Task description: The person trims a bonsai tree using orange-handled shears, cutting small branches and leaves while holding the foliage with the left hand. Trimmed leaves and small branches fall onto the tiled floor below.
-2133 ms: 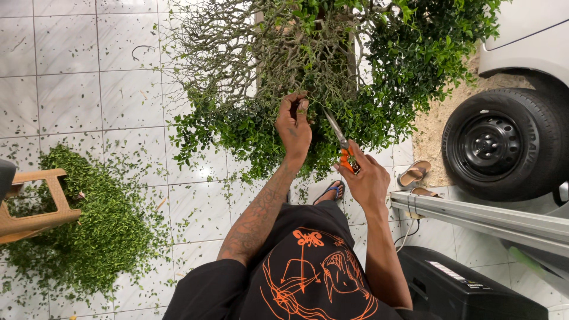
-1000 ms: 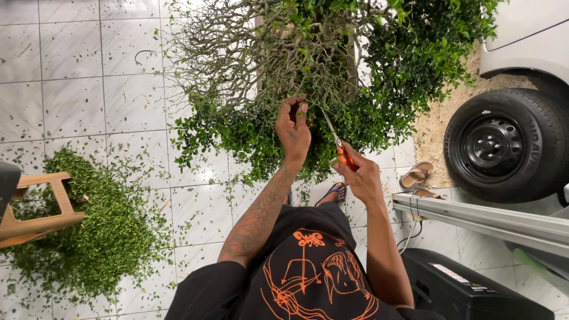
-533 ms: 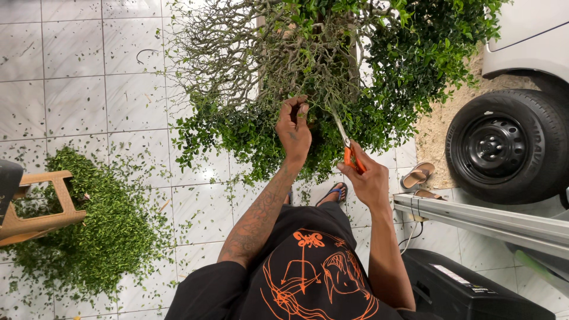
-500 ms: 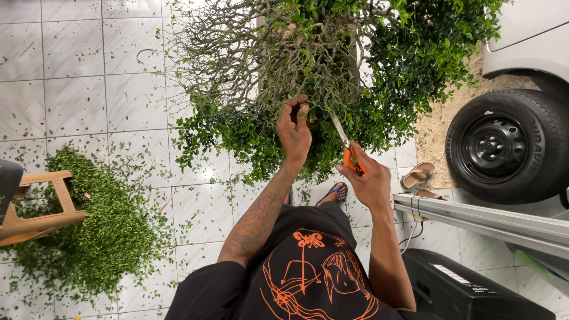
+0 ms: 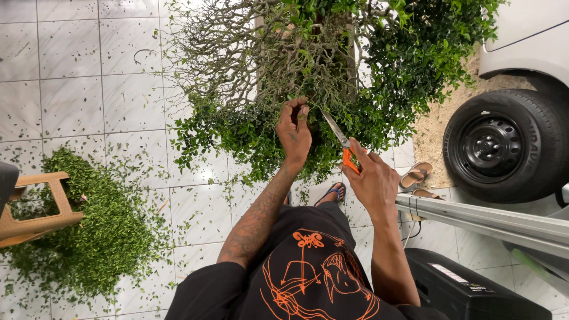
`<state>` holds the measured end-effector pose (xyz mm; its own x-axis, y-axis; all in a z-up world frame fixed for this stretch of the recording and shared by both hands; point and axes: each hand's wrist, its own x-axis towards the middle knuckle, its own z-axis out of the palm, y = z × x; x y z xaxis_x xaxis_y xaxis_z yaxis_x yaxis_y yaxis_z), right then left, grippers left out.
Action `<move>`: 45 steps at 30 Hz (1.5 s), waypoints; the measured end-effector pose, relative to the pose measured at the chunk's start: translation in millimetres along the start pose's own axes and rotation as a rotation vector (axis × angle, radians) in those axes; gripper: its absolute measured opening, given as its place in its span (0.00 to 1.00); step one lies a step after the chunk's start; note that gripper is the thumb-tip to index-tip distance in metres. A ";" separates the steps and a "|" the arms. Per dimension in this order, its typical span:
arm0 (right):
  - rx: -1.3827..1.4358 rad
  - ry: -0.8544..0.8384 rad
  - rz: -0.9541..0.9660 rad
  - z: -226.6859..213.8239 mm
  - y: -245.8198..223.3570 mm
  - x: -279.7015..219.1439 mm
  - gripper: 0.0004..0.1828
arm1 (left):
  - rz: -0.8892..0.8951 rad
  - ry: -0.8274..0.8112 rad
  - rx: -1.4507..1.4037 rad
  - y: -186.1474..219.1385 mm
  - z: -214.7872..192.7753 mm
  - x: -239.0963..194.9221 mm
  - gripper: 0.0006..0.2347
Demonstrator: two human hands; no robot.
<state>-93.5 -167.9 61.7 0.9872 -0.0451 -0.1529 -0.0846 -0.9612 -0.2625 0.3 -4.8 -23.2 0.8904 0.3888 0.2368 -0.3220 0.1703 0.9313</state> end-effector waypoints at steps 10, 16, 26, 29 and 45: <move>-0.112 -0.022 -0.035 -23.7 -17.6 3.0 0.33 | -0.008 -0.028 0.003 -1.9 -2.2 -2.1 0.08; -0.105 -0.037 -0.014 -13.7 -7.7 1.9 0.31 | -0.058 -0.005 0.039 3.2 -1.5 2.6 0.07; 0.006 0.144 -0.128 14.7 12.6 -10.3 0.33 | -0.244 0.052 0.066 39.3 3.2 10.9 0.06; 0.013 0.229 -0.158 30.7 17.3 -5.2 0.33 | -0.268 0.076 0.064 30.2 2.9 11.7 0.05; 0.164 0.226 -0.204 63.0 38.9 12.7 0.35 | -0.327 0.177 0.090 24.2 4.3 15.9 0.04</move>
<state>-92.8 -188.7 -10.5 0.9894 0.0672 0.1287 0.1156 -0.9010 -0.4181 8.1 1.6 4.2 0.8695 0.4787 -0.1216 0.0067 0.2347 0.9721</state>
